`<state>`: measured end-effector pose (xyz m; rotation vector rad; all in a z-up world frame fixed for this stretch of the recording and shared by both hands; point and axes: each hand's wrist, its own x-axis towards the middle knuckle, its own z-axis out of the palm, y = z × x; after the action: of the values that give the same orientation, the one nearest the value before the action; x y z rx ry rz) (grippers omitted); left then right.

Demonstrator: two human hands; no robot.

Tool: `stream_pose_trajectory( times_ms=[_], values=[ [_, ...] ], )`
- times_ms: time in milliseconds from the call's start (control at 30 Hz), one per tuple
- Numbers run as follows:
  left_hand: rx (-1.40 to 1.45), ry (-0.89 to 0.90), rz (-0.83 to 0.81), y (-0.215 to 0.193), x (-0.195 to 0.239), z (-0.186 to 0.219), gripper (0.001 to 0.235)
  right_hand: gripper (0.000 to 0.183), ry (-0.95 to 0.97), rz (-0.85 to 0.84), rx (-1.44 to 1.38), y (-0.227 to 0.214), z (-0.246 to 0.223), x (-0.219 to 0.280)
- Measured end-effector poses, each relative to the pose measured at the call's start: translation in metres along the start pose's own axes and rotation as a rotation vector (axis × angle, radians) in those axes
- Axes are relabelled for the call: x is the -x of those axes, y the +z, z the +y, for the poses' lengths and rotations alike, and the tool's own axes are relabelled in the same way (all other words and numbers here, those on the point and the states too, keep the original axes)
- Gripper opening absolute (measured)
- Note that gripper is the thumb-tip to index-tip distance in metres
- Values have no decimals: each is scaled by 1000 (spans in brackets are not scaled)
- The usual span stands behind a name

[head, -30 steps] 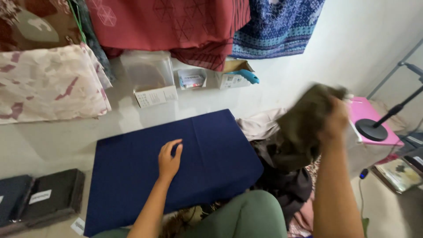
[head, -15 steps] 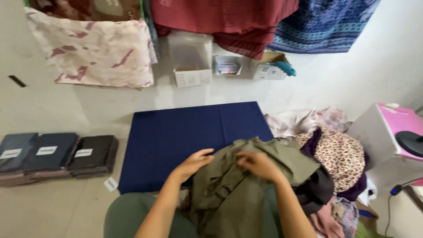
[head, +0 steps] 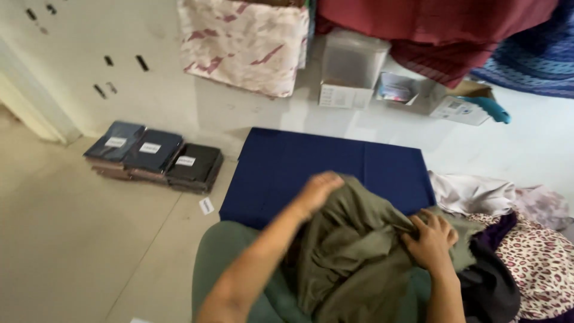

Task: The person unfolds a piece of olive-green fabric on a blue mat and uses a lint roller to clean the surface. They repeatedly roll the fabric, smooth it out, and continue cleaning different sections with the roller.

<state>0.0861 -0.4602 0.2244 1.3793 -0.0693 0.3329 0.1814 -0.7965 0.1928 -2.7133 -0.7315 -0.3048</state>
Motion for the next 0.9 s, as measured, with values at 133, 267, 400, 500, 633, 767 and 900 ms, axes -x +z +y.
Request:
stream_pose_trajectory(
  times_ms=[133, 267, 400, 500, 633, 767, 900],
  values=[
    [-559, -155, 263, -111, 8, 60, 37, 39, -63, 82, 57, 2, -15, -10],
    [-749, -402, 1028, -284, 42, 64, 58, 29, -134, 63, -18, 7, -35, -21],
    [-863, -708, 1094, -342, 70, 46, 97, 26, -192, 110, -50, 16, -34, -26],
    [-951, -585, 866, -291, 53, 45, 71, 24, -149, 93, -63, 23, -34, -28],
    [-979, -259, 572, -163, 31, 46, 55, 31, -69, 85, -188, 19, -28, -21],
    [-914, 286, -42, -49, 21, 53, 72, 40, -241, 297, -402, -6, -28, -16],
    [-893, 14, -397, 8, 24, 82, 85, 38, -338, 384, -409, -75, -71, 1]
  ],
)
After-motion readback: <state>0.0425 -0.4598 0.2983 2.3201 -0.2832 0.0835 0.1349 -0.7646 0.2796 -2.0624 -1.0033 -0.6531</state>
